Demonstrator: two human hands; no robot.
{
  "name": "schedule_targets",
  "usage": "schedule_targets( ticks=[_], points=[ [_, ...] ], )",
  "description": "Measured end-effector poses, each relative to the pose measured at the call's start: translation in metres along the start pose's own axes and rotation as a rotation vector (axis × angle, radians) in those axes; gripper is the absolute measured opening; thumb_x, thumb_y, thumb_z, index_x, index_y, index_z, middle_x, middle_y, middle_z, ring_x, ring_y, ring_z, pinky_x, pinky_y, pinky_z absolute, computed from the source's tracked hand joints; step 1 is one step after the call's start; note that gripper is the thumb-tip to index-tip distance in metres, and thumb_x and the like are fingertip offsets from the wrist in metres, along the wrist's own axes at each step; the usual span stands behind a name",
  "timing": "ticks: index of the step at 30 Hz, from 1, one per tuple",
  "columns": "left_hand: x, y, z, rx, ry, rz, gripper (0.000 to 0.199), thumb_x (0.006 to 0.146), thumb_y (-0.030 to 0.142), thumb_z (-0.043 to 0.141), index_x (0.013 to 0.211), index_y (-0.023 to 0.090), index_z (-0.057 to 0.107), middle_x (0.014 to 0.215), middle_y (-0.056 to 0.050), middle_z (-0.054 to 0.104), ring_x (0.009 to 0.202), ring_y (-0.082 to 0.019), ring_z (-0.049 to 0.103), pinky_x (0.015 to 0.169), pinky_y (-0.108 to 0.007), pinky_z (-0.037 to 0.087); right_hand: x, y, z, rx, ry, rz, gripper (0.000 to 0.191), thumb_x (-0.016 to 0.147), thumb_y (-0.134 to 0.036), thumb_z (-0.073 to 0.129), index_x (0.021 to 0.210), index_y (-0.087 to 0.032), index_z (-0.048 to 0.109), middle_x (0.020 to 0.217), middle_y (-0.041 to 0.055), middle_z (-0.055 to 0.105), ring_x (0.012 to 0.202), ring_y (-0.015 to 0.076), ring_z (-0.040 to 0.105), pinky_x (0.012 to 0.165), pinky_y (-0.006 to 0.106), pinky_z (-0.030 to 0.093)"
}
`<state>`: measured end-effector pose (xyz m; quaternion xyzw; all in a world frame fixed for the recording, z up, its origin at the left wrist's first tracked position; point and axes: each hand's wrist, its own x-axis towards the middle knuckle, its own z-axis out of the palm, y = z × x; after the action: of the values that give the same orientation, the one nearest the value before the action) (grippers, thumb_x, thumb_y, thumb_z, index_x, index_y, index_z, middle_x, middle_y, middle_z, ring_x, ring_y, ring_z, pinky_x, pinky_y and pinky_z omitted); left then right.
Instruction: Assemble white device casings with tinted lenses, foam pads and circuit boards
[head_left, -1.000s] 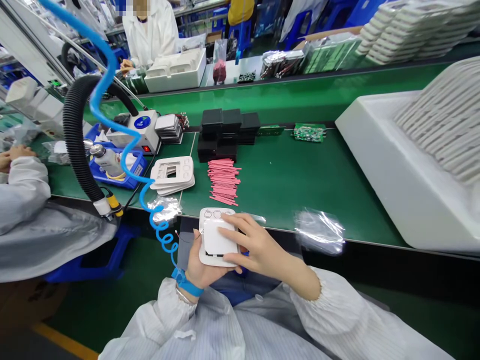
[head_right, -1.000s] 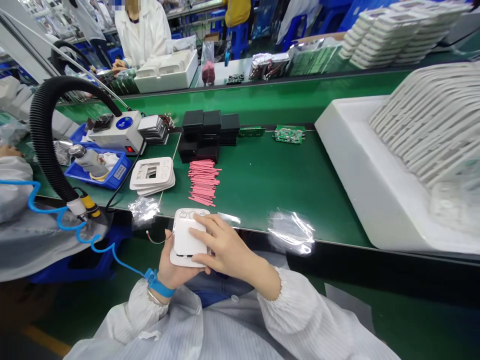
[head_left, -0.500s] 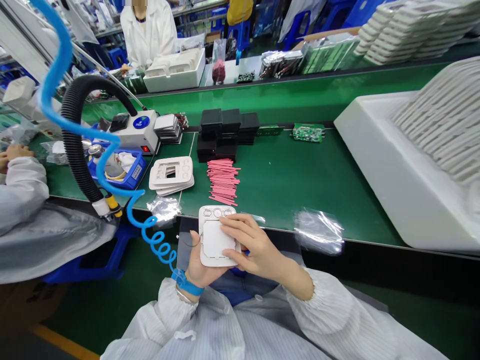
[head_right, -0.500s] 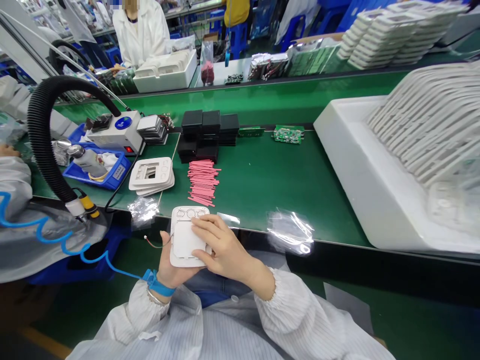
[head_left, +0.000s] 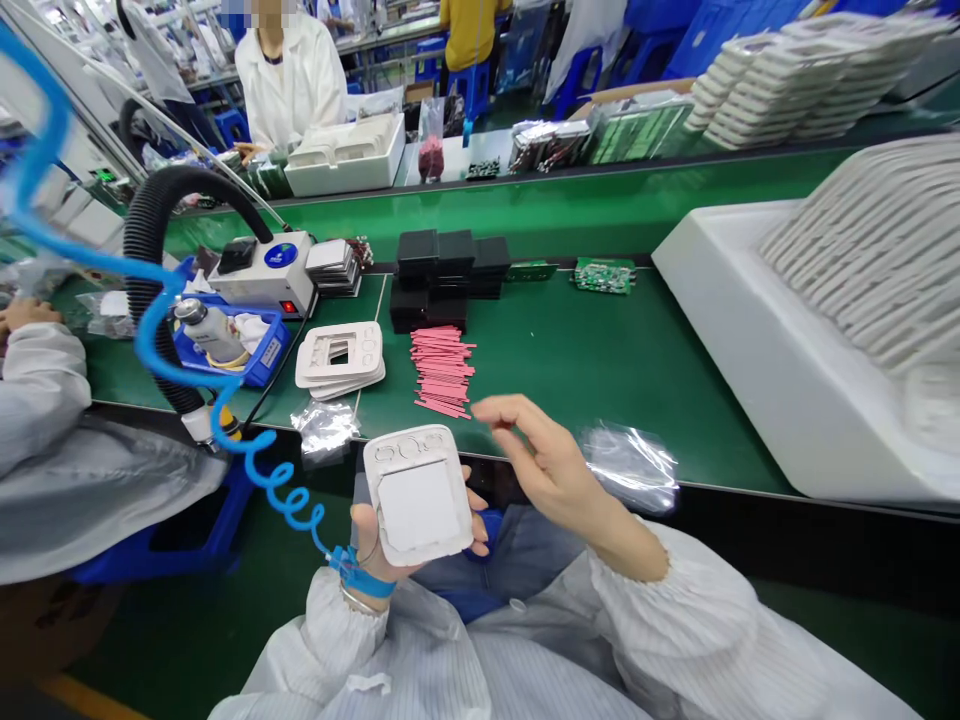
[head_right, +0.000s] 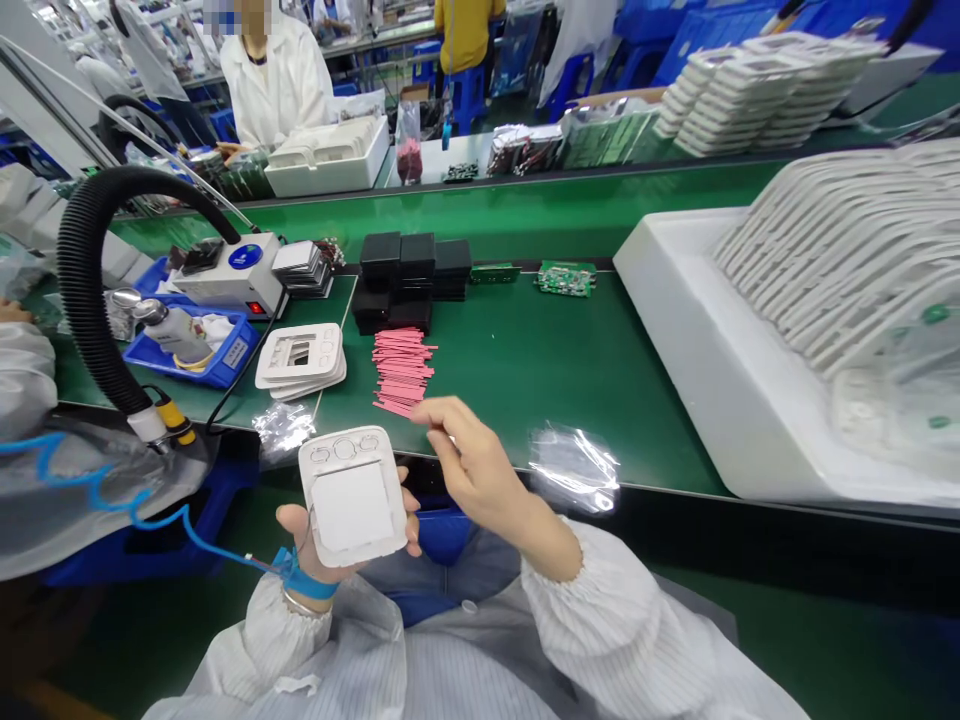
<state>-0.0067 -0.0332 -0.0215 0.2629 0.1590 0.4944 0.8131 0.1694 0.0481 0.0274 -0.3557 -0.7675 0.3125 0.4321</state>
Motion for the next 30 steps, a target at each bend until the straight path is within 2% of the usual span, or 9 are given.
schedule_targets(
  ticks=[5,7,9,11,16,19,23,26,30],
  points=[
    [0.002,0.005,0.004,-0.097,0.011,-0.008,0.112,0.047,0.084,0.054,0.125,0.004,0.050,0.100,-0.019,0.063,0.090,-0.033,0.059,0.078,-0.048,0.047,0.040,0.046,0.023,-0.351,-0.070,0.104,0.012,0.078,-0.014,0.054,0.090,-0.016,0.055,0.083,0.0076,0.057,0.078,0.0216,0.051,0.071,0.035,0.043],
    [0.001,0.007,0.006,-0.116,0.041,-0.001,0.110,0.046,0.083,0.055,0.123,0.004,0.053,0.104,-0.020,0.062,0.087,-0.032,0.059,0.075,-0.047,0.048,0.047,0.060,0.034,-0.400,-0.104,0.109,0.005,0.076,-0.013,0.055,0.080,-0.016,0.055,0.077,0.0070,0.056,0.076,0.0215,0.050,0.069,0.034,0.042],
    [-0.001,0.009,0.006,-0.106,0.081,0.037,0.107,0.048,0.083,0.055,0.122,0.006,0.054,0.111,-0.021,0.059,0.086,-0.031,0.059,0.073,-0.047,0.049,0.048,0.068,0.043,-0.404,-0.119,0.095,0.010,0.077,-0.010,0.051,0.072,-0.018,0.052,0.073,0.0057,0.054,0.073,0.0202,0.049,0.068,0.032,0.042],
    [-0.002,0.012,0.006,-0.083,0.110,0.069,0.104,0.050,0.084,0.052,0.122,0.008,0.054,0.114,-0.021,0.058,0.085,-0.031,0.059,0.071,-0.047,0.049,0.046,0.070,0.047,-0.422,-0.129,0.081,0.015,0.079,-0.008,0.047,0.069,-0.019,0.049,0.072,0.0061,0.054,0.072,0.0203,0.049,0.069,0.033,0.041],
    [-0.005,0.019,0.001,-0.118,0.151,0.057,0.105,0.052,0.086,0.047,0.122,0.007,0.053,0.103,-0.019,0.062,0.091,-0.032,0.058,0.079,-0.049,0.047,0.043,0.069,0.047,-0.492,-0.149,0.055,0.016,0.082,-0.009,0.041,0.072,-0.018,0.050,0.076,0.0106,0.053,0.076,0.0239,0.046,0.070,0.036,0.039],
    [-0.006,0.023,0.000,-0.132,0.165,0.086,0.101,0.056,0.083,0.049,0.124,0.009,0.051,0.107,-0.018,0.061,0.092,-0.031,0.058,0.081,-0.050,0.047,0.041,0.064,0.045,-0.509,-0.166,0.031,0.016,0.083,-0.010,0.042,0.072,-0.018,0.051,0.075,0.0097,0.053,0.076,0.0237,0.046,0.069,0.035,0.039],
    [-0.009,0.028,-0.001,-0.140,0.225,0.139,0.095,0.059,0.076,0.056,0.133,0.019,0.042,0.119,-0.017,0.058,0.094,-0.031,0.058,0.079,-0.051,0.048,0.037,0.058,0.043,-0.505,-0.183,0.011,0.011,0.082,-0.014,0.050,0.072,-0.018,0.054,0.076,0.0082,0.054,0.077,0.0223,0.047,0.069,0.033,0.041],
    [-0.012,0.032,-0.001,-0.146,0.263,0.145,0.099,0.059,0.077,0.054,0.138,0.020,0.034,0.113,-0.016,0.061,0.095,-0.031,0.058,0.079,-0.050,0.049,0.034,0.058,0.045,-0.513,-0.169,0.034,0.012,0.080,-0.014,0.052,0.069,-0.018,0.054,0.073,0.0072,0.054,0.075,0.0221,0.047,0.067,0.033,0.040],
    [-0.018,0.036,-0.001,-0.189,0.232,0.127,0.098,0.060,0.073,0.058,0.139,0.019,0.033,0.109,-0.014,0.063,0.096,-0.029,0.059,0.082,-0.046,0.049,0.034,0.058,0.049,-0.521,-0.151,0.059,0.015,0.079,-0.010,0.050,0.067,-0.018,0.053,0.070,0.0073,0.053,0.073,0.0225,0.047,0.065,0.033,0.039]
  ],
)
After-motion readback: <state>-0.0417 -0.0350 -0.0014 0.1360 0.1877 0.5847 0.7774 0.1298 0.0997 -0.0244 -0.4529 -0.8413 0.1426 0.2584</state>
